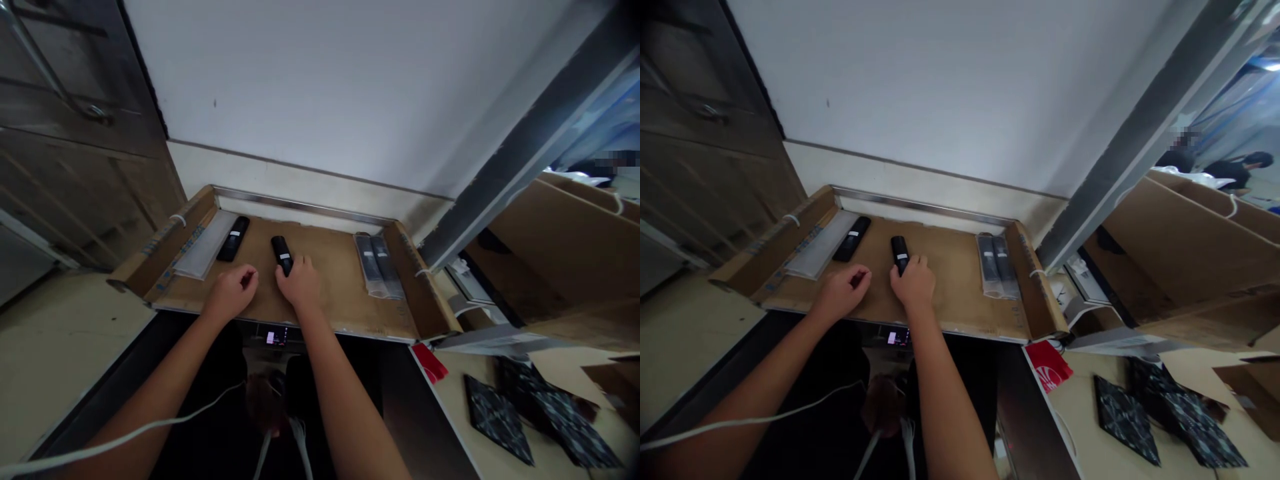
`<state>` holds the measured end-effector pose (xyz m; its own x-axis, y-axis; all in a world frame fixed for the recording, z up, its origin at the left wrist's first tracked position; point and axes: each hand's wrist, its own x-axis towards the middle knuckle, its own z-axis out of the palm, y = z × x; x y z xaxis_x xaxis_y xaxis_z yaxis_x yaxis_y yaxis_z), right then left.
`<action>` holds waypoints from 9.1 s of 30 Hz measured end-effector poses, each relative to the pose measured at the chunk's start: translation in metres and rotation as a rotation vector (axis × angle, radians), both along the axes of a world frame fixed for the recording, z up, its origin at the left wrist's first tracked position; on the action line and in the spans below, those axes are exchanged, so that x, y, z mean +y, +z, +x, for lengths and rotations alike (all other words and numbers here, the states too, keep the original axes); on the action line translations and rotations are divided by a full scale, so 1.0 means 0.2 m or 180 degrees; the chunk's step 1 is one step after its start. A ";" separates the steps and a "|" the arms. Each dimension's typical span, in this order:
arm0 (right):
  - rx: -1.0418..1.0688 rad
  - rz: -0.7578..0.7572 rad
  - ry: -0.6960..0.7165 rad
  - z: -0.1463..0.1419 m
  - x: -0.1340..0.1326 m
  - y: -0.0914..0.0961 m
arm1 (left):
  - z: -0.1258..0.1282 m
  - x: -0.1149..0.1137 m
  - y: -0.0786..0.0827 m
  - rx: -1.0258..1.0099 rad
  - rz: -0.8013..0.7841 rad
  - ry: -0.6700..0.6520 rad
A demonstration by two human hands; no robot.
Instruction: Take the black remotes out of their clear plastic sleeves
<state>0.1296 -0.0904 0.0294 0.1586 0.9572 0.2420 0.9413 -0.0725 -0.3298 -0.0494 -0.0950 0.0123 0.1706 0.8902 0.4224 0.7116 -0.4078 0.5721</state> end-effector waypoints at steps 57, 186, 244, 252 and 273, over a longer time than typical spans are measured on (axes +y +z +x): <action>0.1058 0.0086 0.1327 -0.22 0.40 -0.07 | 0.00 0.04 0.00 0.0063 0.0036 0.0040; -0.0098 0.0848 0.0167 0.49 -0.04 -0.06 | 0.14 0.40 0.77 -0.0141 0.0048 0.0585; 0.4694 -0.0363 0.0449 0.33 -0.59 0.05 | 0.11 0.16 0.70 -0.0369 -0.0343 -0.0326; 0.4705 0.0819 -0.0503 0.31 -0.58 0.04 | 0.16 0.03 0.66 -0.0495 0.0083 -0.0336; 0.5437 -0.0137 -0.0163 -0.14 -0.36 0.09 | -0.15 0.21 0.71 -0.1873 0.0669 0.0693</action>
